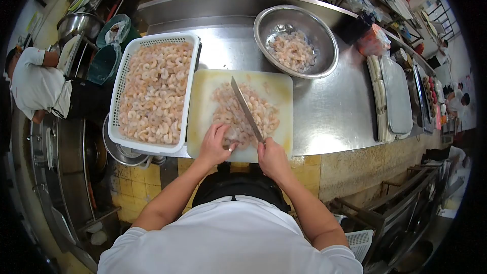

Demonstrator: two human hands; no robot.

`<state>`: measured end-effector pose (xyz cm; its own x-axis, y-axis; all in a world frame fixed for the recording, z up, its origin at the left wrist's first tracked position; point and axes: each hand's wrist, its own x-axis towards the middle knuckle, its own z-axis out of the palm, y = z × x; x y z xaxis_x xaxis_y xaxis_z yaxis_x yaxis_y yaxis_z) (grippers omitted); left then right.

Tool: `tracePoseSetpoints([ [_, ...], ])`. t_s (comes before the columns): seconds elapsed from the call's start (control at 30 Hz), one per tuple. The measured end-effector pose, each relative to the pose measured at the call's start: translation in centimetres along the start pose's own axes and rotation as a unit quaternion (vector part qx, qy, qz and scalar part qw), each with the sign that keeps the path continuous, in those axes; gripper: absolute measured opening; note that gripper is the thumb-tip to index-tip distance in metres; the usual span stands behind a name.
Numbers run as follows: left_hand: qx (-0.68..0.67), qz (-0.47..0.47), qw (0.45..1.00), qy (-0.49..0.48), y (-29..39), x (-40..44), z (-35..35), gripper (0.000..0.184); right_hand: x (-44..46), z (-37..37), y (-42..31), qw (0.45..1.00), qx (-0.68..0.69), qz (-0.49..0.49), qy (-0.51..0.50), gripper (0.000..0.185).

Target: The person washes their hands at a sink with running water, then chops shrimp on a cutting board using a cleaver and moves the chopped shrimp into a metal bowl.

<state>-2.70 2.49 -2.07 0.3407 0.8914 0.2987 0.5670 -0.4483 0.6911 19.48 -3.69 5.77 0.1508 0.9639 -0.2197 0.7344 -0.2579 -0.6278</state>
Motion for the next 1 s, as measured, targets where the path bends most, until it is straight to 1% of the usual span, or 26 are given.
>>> tracePoseSetpoints([
  [0.07,-0.033,-0.007,0.999,-0.007,0.8,-0.3,-1.5,0.054,-0.9,-1.0,-1.5,0.999,0.008,0.026,-0.017,0.024],
  [0.17,-0.038,-0.016,0.999,-0.032,-1.0,-2.3,-0.9,0.05,-3.1,-2.3,-4.6,0.999,0.021,0.032,-0.013,0.023],
  [0.27,-0.065,-0.025,0.997,-0.017,-2.3,-2.9,0.2,0.05,-3.1,1.7,-2.3,0.999,-0.026,-0.006,-0.026,0.023],
  [0.33,-0.064,-0.029,0.997,-0.031,-2.5,-3.1,0.3,0.051,-1.4,3.6,-1.6,0.999,-0.026,-0.02,-0.008,0.023],
  [0.37,-0.062,-0.031,0.997,-0.036,-2.8,-3.0,0.3,0.051,-0.5,4.1,-1.6,0.999,-0.025,-0.029,0.001,0.023],
  [0.47,-0.107,-0.03,0.993,-0.04,-1.4,-2.5,-1.7,0.051,0.0,2.4,-4.3,0.999,-0.033,-0.003,0.007,0.022],
  [0.57,-0.034,0.023,0.999,-0.028,-0.6,-2.4,-3.9,0.056,-1.9,1.0,-5.5,1.0,0.001,-0.014,0.025,0.022],
  [0.67,0.002,0.017,0.997,-0.075,-3.5,-4.5,-2.4,0.063,-1.2,4.1,-1.9,0.997,-0.072,0.012,0.011,0.022],
  [0.77,-0.045,0.029,0.996,-0.075,-2.1,-3.9,-2.6,0.059,0.4,3.8,-2.9,0.996,-0.085,0.004,0.025,0.022],
  [0.87,-0.033,0.089,0.993,-0.068,-0.8,-3.4,-2.0,0.05,-0.1,2.9,-3.8,0.997,-0.054,-0.031,0.051,0.023],
  [0.97,-0.001,0.088,0.995,-0.057,-2.4,-3.3,0.3,0.044,-1.1,3.3,-4.1,0.997,-0.061,0.001,0.044,0.024],
  [1.0,-0.006,0.067,0.996,-0.064,-2.5,-3.2,0.4,0.043,-1.0,3.6,-3.7,0.997,-0.065,0.002,0.042,0.024],
])
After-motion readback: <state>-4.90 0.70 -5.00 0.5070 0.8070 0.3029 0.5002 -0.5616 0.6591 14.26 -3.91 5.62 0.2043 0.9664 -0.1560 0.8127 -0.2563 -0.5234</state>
